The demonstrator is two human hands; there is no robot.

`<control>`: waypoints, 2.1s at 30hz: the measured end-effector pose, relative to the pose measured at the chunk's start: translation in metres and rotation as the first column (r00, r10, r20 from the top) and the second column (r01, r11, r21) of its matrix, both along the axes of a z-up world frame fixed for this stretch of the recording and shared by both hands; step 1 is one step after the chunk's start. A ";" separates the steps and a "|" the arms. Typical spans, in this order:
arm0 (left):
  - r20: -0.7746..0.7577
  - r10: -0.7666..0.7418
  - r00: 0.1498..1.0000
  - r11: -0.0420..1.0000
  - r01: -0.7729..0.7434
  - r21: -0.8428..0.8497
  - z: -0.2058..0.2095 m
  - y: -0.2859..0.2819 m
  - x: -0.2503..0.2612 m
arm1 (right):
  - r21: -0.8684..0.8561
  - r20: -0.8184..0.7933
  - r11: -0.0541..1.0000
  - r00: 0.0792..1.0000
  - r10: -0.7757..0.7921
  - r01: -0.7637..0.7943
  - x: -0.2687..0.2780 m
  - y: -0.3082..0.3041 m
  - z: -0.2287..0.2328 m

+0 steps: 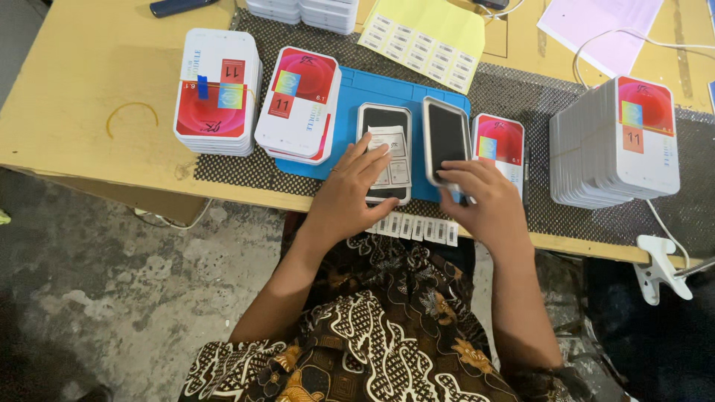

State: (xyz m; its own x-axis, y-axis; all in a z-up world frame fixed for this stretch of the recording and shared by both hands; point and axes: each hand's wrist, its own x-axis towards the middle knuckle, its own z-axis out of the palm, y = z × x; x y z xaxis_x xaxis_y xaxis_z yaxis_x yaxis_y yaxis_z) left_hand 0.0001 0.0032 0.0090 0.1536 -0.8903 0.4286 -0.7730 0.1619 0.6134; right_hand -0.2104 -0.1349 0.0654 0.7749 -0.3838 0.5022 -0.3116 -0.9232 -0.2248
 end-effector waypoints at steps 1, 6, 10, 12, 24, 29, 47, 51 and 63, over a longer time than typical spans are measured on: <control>-0.001 -0.003 1.000 1.000 0.003 0.001 0.000 0.001 0.000 | 0.001 -0.001 1.000 1.000 -0.003 0.003 -0.005 -0.005 -0.001; -0.090 0.031 0.995 0.999 -0.030 0.016 0.002 0.005 0.000 | 0.356 0.245 0.927 0.946 -0.213 0.116 -0.013 0.005 0.050; -0.080 0.026 0.996 0.999 -0.024 0.024 0.003 0.006 0.001 | 0.499 0.228 0.831 0.887 -0.401 0.247 -0.038 -0.025 0.036; -0.109 0.001 0.994 1.000 0.000 0.012 0.001 0.007 0.002 | 0.690 0.286 0.705 0.834 -0.471 0.161 -0.043 -0.033 0.027; -0.375 -0.073 0.924 0.989 0.017 -0.150 0.012 0.014 0.004 | 0.709 0.584 0.596 0.788 -0.196 -0.377 -0.001 -0.003 -0.056; -0.365 -0.066 0.928 0.980 -0.009 -0.200 0.002 0.016 0.002 | 0.658 0.513 0.666 0.856 -0.056 -0.351 0.021 0.016 -0.047; -0.177 0.011 0.984 0.999 -0.018 -0.038 -0.003 0.016 0.001 | 0.450 0.210 0.884 0.977 0.033 -0.127 0.040 0.040 -0.025; -0.128 0.024 0.991 0.999 -0.029 -0.035 -0.007 0.014 0.001 | 0.423 0.261 0.889 0.963 0.066 -0.175 0.035 0.034 -0.031; 0.162 -0.042 0.986 0.997 0.030 0.078 0.001 0.012 0.003 | 0.385 0.217 0.911 0.974 0.067 -0.148 0.026 0.024 -0.037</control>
